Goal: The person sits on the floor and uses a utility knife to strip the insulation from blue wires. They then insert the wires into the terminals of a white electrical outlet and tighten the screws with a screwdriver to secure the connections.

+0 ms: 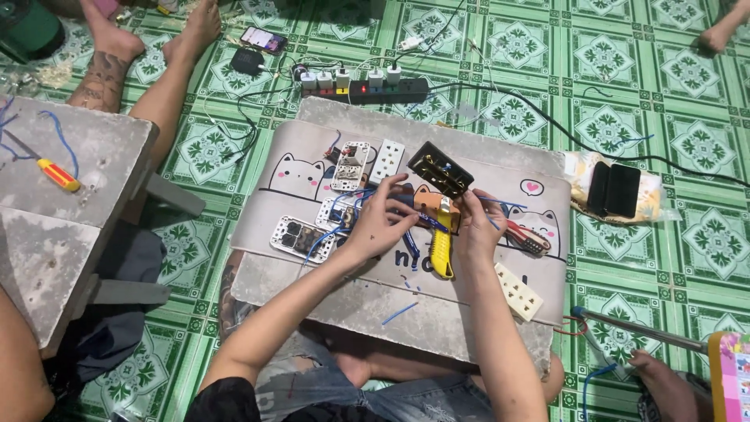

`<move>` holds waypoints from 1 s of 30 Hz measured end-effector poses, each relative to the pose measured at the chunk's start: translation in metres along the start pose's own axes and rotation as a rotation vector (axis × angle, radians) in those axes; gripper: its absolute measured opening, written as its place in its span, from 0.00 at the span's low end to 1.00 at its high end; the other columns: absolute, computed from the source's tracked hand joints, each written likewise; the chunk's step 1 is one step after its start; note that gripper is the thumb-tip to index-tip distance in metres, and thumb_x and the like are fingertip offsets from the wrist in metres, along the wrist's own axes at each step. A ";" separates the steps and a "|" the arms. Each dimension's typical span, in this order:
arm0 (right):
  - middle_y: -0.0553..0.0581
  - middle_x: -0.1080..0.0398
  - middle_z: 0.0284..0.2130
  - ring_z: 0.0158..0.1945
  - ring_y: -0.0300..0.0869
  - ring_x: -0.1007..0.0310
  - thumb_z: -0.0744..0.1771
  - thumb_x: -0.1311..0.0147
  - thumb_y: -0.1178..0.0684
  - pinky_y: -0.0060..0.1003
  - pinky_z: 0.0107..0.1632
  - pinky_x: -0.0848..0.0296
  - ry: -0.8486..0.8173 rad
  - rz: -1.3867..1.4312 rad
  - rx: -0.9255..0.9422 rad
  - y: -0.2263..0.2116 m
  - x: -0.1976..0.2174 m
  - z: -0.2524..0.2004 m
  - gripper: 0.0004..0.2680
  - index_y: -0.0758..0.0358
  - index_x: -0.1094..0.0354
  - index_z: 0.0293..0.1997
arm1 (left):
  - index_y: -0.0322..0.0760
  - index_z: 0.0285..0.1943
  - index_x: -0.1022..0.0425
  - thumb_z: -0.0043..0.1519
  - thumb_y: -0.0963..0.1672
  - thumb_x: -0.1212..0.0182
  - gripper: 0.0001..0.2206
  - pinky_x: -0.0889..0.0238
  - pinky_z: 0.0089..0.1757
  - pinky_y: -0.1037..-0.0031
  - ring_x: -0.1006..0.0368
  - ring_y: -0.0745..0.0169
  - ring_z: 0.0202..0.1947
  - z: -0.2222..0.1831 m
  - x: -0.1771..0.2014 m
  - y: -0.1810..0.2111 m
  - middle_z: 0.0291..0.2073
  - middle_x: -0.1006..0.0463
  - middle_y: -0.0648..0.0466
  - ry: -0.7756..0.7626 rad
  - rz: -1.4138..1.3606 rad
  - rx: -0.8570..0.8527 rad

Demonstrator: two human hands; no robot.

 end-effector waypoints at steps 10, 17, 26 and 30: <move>0.61 0.24 0.32 0.30 0.45 0.19 0.63 0.35 0.65 0.31 0.37 0.19 -0.104 -0.066 -0.104 0.020 0.001 0.005 0.07 0.68 0.27 0.43 | 0.33 0.75 0.47 0.59 0.39 0.33 0.35 0.23 0.47 0.59 0.22 0.41 0.50 0.017 0.013 -0.017 0.56 0.31 0.32 0.062 -0.047 -0.102; 0.64 0.23 0.33 0.34 0.47 0.19 0.61 0.33 0.68 0.35 0.40 0.18 -0.177 -0.100 -0.081 0.008 -0.018 -0.008 0.09 0.71 0.27 0.42 | 0.39 0.61 0.26 0.60 0.39 0.31 0.19 0.24 0.48 0.67 0.21 0.57 0.49 0.030 0.009 -0.061 0.48 0.18 0.47 0.172 -0.259 -0.121; 0.61 0.23 0.32 0.36 0.41 0.21 0.60 0.31 0.68 0.33 0.39 0.19 -0.197 -0.202 0.040 -0.012 -0.035 -0.011 0.11 0.69 0.26 0.42 | 0.33 0.56 0.24 0.59 0.43 0.27 0.18 0.24 0.44 0.71 0.21 0.63 0.43 0.021 0.006 -0.085 0.43 0.16 0.45 0.322 -0.320 -0.076; 0.60 0.23 0.34 0.37 0.39 0.20 0.61 0.31 0.65 0.32 0.41 0.17 -0.233 -0.314 -0.062 -0.023 -0.040 -0.009 0.17 0.69 0.29 0.53 | 0.38 0.58 0.25 0.60 0.44 0.28 0.18 0.24 0.44 0.76 0.23 0.70 0.44 0.013 0.000 -0.086 0.44 0.16 0.52 0.384 -0.323 -0.075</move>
Point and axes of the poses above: each hand's wrist, its own z-axis towards the middle knuckle, its own x-axis out of the back of the hand, y = z × x, the point moved 10 cm from there along z, towards the middle knuckle
